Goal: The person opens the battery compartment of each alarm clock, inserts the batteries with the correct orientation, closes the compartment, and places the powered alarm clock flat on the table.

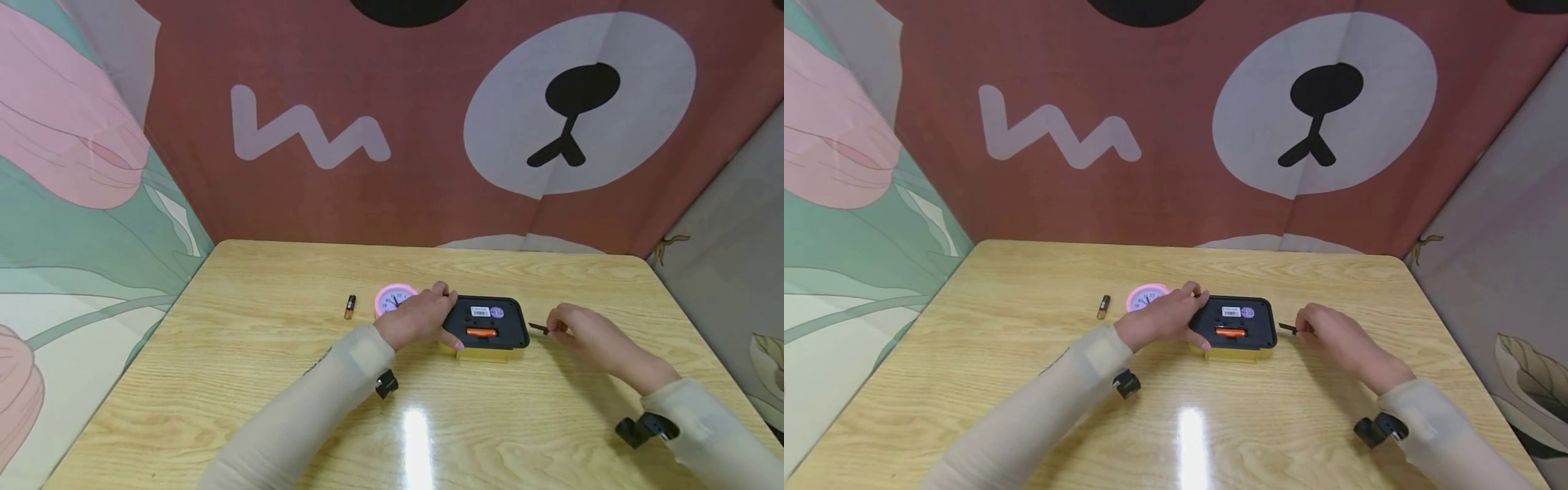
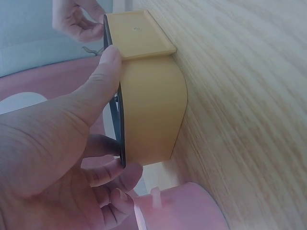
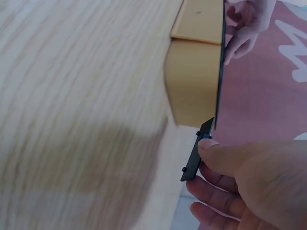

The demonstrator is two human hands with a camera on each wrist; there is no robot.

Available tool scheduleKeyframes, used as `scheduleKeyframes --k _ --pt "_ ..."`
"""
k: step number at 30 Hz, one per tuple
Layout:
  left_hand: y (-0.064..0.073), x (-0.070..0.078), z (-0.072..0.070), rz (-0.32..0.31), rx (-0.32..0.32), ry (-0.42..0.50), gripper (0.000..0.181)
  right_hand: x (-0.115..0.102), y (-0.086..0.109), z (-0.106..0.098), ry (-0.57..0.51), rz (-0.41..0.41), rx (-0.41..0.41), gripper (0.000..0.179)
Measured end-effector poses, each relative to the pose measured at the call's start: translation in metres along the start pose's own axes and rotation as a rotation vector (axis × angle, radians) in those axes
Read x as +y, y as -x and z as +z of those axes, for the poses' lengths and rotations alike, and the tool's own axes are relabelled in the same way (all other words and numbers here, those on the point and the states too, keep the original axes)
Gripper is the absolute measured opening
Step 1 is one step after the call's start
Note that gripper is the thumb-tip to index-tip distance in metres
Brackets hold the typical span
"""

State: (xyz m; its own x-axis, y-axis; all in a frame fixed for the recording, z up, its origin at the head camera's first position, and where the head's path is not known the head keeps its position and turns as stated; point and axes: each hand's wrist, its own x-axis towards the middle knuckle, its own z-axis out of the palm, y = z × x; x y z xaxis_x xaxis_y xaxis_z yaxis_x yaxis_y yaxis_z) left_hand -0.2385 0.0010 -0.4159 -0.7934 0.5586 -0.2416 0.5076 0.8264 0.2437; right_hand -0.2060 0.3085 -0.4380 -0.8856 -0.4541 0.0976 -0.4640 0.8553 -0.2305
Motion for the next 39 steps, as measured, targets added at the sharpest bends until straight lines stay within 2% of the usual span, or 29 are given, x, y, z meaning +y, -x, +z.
scheduleKeyframes --k 16,22,39 --pt "-0.003 0.001 0.001 -0.01 -0.001 -0.019 0.106 -0.022 -0.001 -0.018 0.021 -0.007 0.007 0.017" --pt "-0.002 0.001 0.001 -0.01 -0.003 -0.017 0.106 -0.027 -0.001 -0.021 0.03 -0.028 0.024 0.019" --pt "-0.002 0.0 0.001 -0.017 -0.003 -0.004 0.106 -0.046 -0.003 -0.021 0.049 -0.053 -0.014 0.019"
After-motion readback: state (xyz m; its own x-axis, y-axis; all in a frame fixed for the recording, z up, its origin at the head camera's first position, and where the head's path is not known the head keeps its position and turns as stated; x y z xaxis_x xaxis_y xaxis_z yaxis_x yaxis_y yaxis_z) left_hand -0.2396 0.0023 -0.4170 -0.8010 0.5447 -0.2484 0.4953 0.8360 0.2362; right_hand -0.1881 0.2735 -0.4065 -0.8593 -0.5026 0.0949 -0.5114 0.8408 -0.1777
